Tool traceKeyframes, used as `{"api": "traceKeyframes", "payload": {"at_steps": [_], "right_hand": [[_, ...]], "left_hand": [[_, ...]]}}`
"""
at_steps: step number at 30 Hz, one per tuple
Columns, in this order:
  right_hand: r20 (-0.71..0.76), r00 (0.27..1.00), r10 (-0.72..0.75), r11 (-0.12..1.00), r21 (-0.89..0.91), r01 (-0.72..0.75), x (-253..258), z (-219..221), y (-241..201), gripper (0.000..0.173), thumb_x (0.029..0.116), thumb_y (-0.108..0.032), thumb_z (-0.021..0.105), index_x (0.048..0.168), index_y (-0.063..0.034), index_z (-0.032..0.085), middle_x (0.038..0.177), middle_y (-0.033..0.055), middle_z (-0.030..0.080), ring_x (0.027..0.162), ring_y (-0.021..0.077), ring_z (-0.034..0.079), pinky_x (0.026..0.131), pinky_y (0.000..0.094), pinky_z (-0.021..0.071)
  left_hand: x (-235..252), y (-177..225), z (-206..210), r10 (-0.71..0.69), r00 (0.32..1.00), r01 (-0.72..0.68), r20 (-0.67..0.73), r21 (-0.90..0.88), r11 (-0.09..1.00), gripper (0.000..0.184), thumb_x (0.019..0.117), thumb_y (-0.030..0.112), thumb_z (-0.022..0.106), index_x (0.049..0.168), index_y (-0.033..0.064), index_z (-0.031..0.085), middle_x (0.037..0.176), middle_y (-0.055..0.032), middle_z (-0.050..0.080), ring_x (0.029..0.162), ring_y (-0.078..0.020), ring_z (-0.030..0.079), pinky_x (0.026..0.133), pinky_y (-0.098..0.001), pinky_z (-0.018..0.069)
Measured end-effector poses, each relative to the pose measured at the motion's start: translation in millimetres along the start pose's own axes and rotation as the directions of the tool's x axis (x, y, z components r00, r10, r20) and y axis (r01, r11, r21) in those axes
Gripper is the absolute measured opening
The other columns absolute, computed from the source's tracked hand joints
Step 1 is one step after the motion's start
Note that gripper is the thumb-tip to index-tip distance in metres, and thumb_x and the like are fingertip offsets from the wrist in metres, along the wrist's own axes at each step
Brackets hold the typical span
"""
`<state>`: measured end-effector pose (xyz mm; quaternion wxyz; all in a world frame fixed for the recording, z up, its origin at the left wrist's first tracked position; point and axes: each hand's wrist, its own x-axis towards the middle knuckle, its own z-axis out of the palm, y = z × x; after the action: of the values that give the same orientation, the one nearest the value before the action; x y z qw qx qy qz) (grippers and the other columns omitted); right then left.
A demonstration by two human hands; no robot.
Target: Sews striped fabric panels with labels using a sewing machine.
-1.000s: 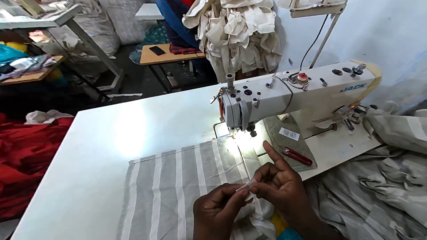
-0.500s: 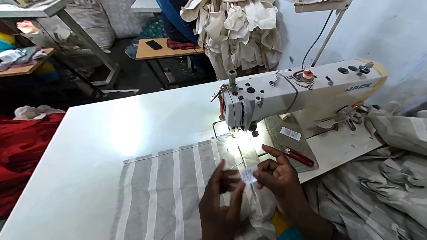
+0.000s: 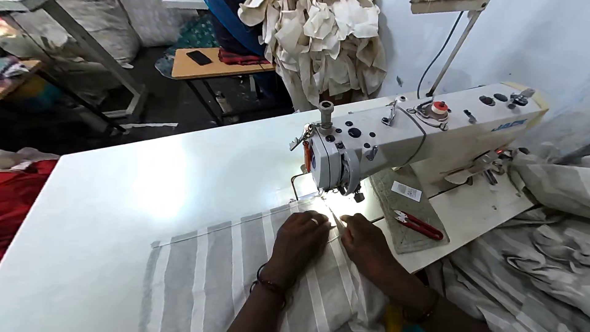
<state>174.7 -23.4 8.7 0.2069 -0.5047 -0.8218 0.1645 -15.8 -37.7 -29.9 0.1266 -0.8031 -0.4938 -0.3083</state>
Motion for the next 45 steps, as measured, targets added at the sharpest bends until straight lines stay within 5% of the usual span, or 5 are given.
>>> {"api": "traceKeyframes", "payload": {"at_steps": [5,9,23,37,45], "right_hand": [[0.105,0.995,0.004,0.999,-0.036,0.000,2.5,-5.0,-4.0,0.024,0.0950,-0.013,0.062,0.113,-0.0067,0.077,0.091,0.0131,0.067,0.081,0.0271,0.069,0.068,0.0415,0.0584],[-0.062,0.994,-0.093,0.984,-0.159,0.082,-11.3,17.1,0.3,0.027,0.0930,-0.019,0.066,0.115,-0.0068,0.077,0.088,0.0112,0.066,0.077,0.0249,0.069,0.058,0.0361,0.0578],[-0.062,0.998,-0.028,0.990,0.138,0.037,6.9,-21.2,1.1,0.031,0.0858,-0.006,0.069,0.116,-0.0025,0.077,0.081,0.0086,0.064,0.062,0.0172,0.061,0.055,0.0320,0.0528],[0.247,0.969,0.029,0.991,-0.134,0.004,-13.7,-2.3,-11.2,0.035,0.0979,-0.011,0.059,0.131,-0.0076,0.070,0.105,0.0156,0.065,0.094,0.0277,0.068,0.074,0.0368,0.0589],[0.142,0.988,-0.064,0.994,-0.078,0.075,25.6,8.0,-3.1,0.025,0.0966,-0.009,0.063,0.118,-0.0056,0.075,0.098,0.0161,0.065,0.087,0.0289,0.068,0.072,0.0407,0.0590]], "left_hand": [[8.3,-3.5,6.1,-0.066,0.998,0.066,-0.006,-0.020,0.998,0.022,0.0940,0.020,0.059,0.091,0.0144,0.081,0.099,-0.0022,0.077,0.097,-0.0201,0.073,0.082,-0.0377,0.0585],[8.0,1.7,5.6,-0.100,0.995,0.100,-0.003,0.010,0.995,0.022,0.0935,0.021,0.060,0.090,0.0148,0.081,0.097,-0.0012,0.077,0.091,-0.0189,0.073,0.073,-0.0349,0.0585],[8.2,6.7,5.0,-0.067,0.998,0.066,0.020,0.030,0.997,0.024,0.0945,0.019,0.057,0.090,0.0138,0.080,0.108,0.0004,0.078,0.099,-0.0175,0.074,0.081,-0.0350,0.0582],[3.5,3.8,2.1,-0.124,0.988,0.127,0.089,-0.024,0.992,0.024,0.0952,0.026,0.059,0.097,0.0159,0.080,0.109,0.0001,0.076,0.104,-0.0181,0.072,0.085,-0.0368,0.0592],[30.4,-38.0,2.4,-0.101,0.988,0.106,0.119,-0.040,0.994,0.024,0.0946,0.024,0.060,0.095,0.0111,0.081,0.103,-0.0059,0.076,0.099,-0.0248,0.072,0.083,-0.0441,0.0578]]}}
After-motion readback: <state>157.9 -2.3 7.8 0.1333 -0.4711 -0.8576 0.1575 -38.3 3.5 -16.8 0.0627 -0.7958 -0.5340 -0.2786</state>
